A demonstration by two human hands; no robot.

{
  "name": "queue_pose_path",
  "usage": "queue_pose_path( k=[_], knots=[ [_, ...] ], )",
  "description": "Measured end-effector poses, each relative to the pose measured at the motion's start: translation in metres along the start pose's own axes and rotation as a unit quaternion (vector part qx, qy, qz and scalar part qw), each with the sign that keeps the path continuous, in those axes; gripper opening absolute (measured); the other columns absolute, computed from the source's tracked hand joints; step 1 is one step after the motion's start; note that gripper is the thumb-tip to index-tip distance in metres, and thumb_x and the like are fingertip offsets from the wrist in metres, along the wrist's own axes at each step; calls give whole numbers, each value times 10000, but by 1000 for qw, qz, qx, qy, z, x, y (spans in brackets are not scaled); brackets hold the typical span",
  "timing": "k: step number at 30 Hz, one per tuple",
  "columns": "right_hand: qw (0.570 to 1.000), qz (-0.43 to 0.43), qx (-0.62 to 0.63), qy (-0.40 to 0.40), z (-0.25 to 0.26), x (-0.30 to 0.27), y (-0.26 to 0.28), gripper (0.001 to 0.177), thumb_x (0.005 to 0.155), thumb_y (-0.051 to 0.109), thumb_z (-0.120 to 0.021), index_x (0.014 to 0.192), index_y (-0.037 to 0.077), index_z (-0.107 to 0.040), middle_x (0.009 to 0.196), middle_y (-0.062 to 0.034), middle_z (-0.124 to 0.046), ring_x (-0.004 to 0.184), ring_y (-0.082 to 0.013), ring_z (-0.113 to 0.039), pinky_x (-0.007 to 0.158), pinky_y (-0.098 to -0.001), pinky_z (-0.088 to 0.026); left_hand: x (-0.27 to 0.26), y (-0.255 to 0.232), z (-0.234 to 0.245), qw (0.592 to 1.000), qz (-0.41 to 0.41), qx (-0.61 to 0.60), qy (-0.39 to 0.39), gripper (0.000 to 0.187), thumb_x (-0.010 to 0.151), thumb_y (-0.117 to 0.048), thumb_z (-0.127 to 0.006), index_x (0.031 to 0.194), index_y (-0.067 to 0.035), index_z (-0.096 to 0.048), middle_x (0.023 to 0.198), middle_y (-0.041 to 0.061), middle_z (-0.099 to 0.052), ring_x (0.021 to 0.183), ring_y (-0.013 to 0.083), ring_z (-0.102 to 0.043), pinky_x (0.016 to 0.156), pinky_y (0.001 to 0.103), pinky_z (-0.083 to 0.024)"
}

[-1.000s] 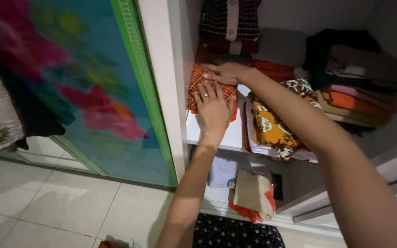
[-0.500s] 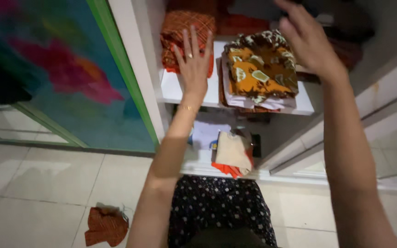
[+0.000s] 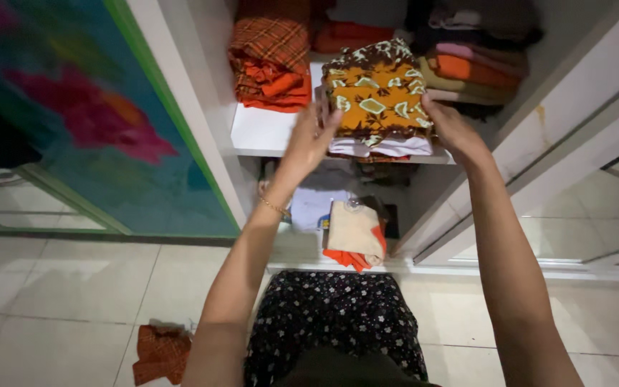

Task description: The person folds a plaid orange skirt on a bed and organizes various pieces of folded clothing into a white closet.

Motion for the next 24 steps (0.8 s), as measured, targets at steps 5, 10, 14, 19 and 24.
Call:
queue_pose_path(
  k=[5, 10, 14, 19, 24],
  knots=[
    [945, -54, 289, 143, -34, 18, -4, 940, 847, 795, -458, 1505, 124, -487, 1459, -104, -601, 1261, -267, -635, 1011, -464, -546, 1, 28, -24, 994, 69, -50, 72, 760, 1031, -598, -436, 1467, 21, -500, 1339, 292, -587, 1286, 415, -559, 1092, 432, -431],
    [891, -50, 425, 155, -45, 31, 12, 998, 774, 791, -583, 1470, 78, -535, 1471, -143, -613, 1289, -302, -646, 1040, -503, -555, -1, 47, -24, 976, 113, -167, 79, 832, 972, -555, -570, 1474, 89, -413, 1480, 275, -490, 1348, 338, -529, 1088, 399, -436],
    [902, -59, 407, 127, -53, 48, 4, 771, 884, 594, -730, 1444, 87, -578, 1440, -138, -614, 1240, -295, -619, 1018, -491, -507, -4, 35, -12, 971, 95, -221, 15, 801, 948, -492, -630, 1459, 93, -437, 1365, 232, -615, 1223, 284, -654, 1004, 354, -512],
    [850, -28, 517, 100, -39, 35, 24, 569, 922, 389, -688, 1389, 89, -568, 1416, -146, -626, 1263, -331, -654, 1002, -540, -640, 11, 4, 4, 963, 39, -267, 16, 712, 995, -472, -607, 1500, 14, -480, 1212, 188, -720, 1100, 238, -666, 976, 337, -513],
    [818, 108, 536, 180, -17, 42, 97, 759, 1025, 460, -625, 1623, 45, -411, 1611, -274, -497, 1435, -398, -597, 1102, -525, -549, 71, 14, 71, 974, -31, 12, -223, 524, 1134, -337, -552, 1560, -43, -471, 1596, 323, -371, 1472, 509, -256, 1126, 639, -240]
  ],
)
Point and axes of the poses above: each hand's wrist, its own x-axis towards the middle knuckle, its own z-axis out of the back of the hand, y = z × x, the point moved 9 cm from there along x, towards the middle knuckle
